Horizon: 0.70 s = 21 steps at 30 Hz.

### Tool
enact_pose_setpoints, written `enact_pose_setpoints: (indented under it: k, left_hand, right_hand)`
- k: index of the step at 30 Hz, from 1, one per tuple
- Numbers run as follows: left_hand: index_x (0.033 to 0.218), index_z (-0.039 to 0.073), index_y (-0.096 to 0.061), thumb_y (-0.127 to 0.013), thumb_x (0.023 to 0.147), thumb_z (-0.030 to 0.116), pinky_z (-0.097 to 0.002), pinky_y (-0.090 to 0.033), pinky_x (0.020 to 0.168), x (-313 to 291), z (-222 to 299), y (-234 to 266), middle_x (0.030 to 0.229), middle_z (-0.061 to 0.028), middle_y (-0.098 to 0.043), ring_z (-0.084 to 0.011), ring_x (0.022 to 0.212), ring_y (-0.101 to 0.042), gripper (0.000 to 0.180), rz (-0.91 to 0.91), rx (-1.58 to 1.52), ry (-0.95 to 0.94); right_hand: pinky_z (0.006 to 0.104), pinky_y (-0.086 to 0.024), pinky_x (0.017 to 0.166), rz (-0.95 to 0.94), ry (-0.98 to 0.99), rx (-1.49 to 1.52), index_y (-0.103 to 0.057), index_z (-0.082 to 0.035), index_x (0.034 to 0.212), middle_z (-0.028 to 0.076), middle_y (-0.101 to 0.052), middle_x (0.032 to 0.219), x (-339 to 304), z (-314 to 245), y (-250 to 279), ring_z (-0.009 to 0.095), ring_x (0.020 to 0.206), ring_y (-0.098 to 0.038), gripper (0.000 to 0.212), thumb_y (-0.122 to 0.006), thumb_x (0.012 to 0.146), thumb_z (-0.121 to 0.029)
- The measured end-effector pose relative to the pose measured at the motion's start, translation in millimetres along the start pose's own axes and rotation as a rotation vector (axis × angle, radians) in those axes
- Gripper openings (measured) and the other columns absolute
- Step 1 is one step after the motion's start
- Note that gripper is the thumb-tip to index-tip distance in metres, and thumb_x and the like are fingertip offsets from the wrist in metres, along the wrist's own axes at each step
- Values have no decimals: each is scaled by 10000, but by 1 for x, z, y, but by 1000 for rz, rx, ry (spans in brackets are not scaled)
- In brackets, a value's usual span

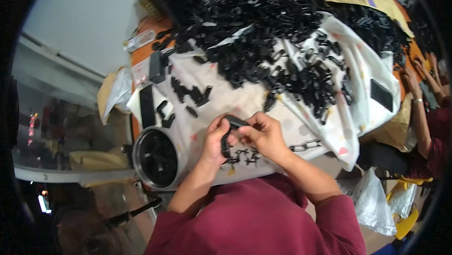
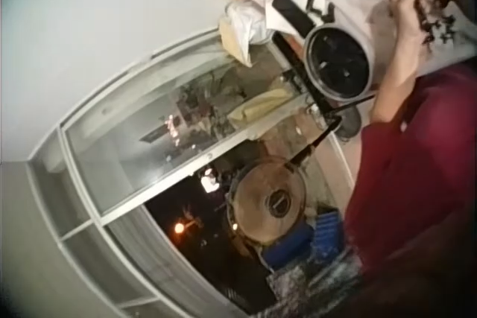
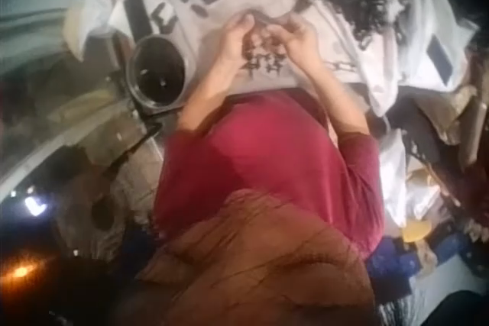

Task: Assembling small black plastic components by snapping two distinct parts together and placing the completed units into a metal bowl.

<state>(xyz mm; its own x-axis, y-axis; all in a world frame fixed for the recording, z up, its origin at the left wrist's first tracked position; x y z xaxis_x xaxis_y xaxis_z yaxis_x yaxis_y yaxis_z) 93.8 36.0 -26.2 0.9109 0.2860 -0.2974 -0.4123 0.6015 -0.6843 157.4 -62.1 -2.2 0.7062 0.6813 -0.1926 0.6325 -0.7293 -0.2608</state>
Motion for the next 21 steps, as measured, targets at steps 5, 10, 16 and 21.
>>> enact_pose_setpoints:
  k: [5, 10, 16, 21]
  left_hand:
    - [951, 51, -573, -530, 856, 320, -198, -386, 466, 14, 26, 12, 771, -15, -571, -70, 524, -469, 289, 150, 89, -101]
    - [691, 104, -519, -549, 793, 358, -217, -350, 414, 47, 99, 74, 689, -45, -578, -128, 545, -504, 275, 413, 96, -284]
    - [977, 33, -616, -656, 698, 225, -328, -486, 651, 76, 130, 38, 836, -144, -643, -271, 754, -619, 340, 487, 1770, -412]
    - [1038, 77, -607, -618, 718, 233, -368, -476, 682, 92, 107, 19, 890, -144, -633, -298, 795, -603, 356, 371, 2138, -256]
  right_hand:
    - [290, -485, 615, -90, 411, -705, -590, -8, 912, 89, -594, 790, 26, -42, 4, 173, 725, -596, 160, -627, 768, -66]
    - [318, -463, 675, 132, 567, -1597, -636, -94, 908, 90, -525, 954, 51, -41, 37, 252, 871, -508, 215, -575, 702, -100]
    - [279, -456, 627, 16, 726, -1656, -576, -70, 771, 43, -540, 891, 47, -31, 26, 213, 789, -488, 109, -521, 679, -93]
    - [271, -462, 585, -27, 598, -1798, -592, -64, 797, 47, -532, 838, 54, -13, 33, 213, 789, -500, 135, -522, 690, -108]
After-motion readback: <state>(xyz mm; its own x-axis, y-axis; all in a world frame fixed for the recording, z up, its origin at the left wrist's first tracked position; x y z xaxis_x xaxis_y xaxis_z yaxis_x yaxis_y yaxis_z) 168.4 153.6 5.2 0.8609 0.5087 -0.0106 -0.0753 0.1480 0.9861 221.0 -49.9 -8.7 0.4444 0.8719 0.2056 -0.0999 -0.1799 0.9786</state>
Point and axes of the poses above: each hand's wrist, its own x-axis towards the middle knuckle, its own y-axis out of the back of the hand, z = x × y, the point moved 8 cm from there along x, towards the middle knuckle
